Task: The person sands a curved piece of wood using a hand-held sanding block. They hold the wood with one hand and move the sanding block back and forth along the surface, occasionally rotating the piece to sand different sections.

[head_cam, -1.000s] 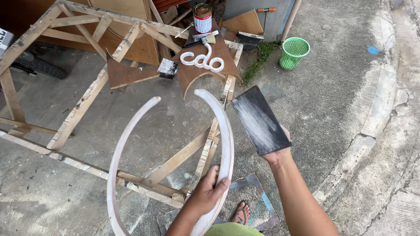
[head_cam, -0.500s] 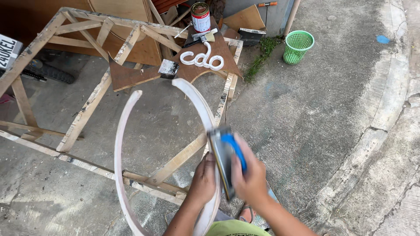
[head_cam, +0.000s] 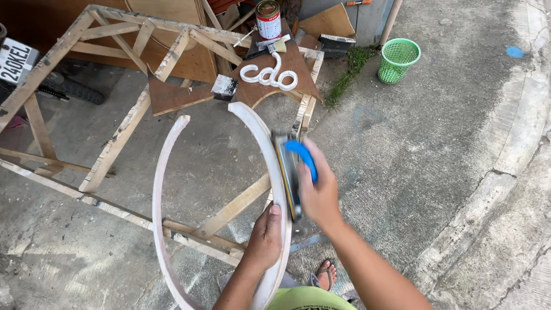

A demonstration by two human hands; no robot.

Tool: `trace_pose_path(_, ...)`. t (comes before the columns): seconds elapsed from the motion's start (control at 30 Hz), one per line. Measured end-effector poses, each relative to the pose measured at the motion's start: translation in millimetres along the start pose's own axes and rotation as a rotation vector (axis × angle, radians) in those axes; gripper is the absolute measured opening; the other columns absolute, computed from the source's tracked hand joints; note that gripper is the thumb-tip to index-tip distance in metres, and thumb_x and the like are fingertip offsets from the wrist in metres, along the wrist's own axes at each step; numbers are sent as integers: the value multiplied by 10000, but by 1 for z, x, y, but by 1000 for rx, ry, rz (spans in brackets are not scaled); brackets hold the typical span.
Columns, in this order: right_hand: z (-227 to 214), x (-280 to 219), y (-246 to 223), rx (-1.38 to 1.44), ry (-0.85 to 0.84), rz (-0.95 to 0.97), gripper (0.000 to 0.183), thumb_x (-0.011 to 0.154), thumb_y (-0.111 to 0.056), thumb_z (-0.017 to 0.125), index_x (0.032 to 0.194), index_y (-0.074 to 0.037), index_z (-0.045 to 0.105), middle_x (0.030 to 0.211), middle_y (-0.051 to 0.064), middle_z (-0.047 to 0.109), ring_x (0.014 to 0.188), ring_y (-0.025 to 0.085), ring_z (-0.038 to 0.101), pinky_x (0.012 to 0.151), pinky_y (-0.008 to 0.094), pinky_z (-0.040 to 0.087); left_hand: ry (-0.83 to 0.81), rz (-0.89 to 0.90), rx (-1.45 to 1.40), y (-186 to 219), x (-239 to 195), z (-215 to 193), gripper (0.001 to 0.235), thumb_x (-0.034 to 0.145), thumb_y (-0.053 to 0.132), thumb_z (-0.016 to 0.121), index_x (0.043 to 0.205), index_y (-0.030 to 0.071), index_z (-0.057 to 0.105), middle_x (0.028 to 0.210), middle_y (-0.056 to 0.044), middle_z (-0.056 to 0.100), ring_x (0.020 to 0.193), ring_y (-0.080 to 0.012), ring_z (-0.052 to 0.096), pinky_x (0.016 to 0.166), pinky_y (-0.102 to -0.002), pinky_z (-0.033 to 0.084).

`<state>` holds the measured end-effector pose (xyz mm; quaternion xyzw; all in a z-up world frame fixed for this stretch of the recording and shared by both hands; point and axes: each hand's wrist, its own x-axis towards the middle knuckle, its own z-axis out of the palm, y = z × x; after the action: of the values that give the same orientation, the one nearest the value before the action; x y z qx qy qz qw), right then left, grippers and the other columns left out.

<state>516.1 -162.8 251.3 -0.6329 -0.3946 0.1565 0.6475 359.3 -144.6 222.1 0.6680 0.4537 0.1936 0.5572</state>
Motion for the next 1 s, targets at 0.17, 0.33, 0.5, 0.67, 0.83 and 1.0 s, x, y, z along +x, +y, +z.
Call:
trace_pose_path(0.17,-11,-69,-23,116,-12,301,560,962,-320,508,1494,-144,507,1096,74,540,969,188,452,824,376,361,48,80,-21,18,6,-10,623,1010,492,299,1331,94,654,1363,-116,706,1348,-220,605,1126,-330,419)
trace_pose_path(0.33,-14,-57,-11,85,-10,465,570,912,-307,540,1463,-161,550,1501,50,607,1368,163,540,1158,336,347,84,46,63,11,7,-3,533,1026,477,310,1007,98,685,855,-99,712,840,-210,657,792,-368,488)
trace_pose_path(0.5,-6,-19,-11,369,-15,459,654,853,-378,568,1469,-163,529,1567,48,522,1438,168,459,1194,316,285,37,112,68,11,5,-1,534,1034,454,305,1031,77,682,1024,-106,761,1023,-203,698,914,-358,503)
trace_pose_path(0.67,-20,-78,1,297,-29,586,663,840,-410,579,1458,-172,568,1584,40,534,1479,164,441,1225,355,269,67,116,83,6,13,-1,513,1033,442,312,1091,73,663,1045,-139,713,1035,-253,636,918,-388,467)
trace_pose_path(0.83,-1,-2,-14,681,152,666,600,840,-188,583,1440,-181,574,1524,60,574,1291,195,577,1066,281,435,-27,133,179,4,-5,6,500,1037,460,274,1019,112,632,956,-141,733,926,-335,687,818,-421,473)
trace_pose_path(1.0,-22,-90,-26,271,-8,588,606,869,-315,557,1458,-170,573,1527,42,593,1411,150,516,1191,332,332,43,181,78,14,2,-5,520,1039,426,300,1080,86,691,1030,-130,774,1001,-253,715,887,-373,506)
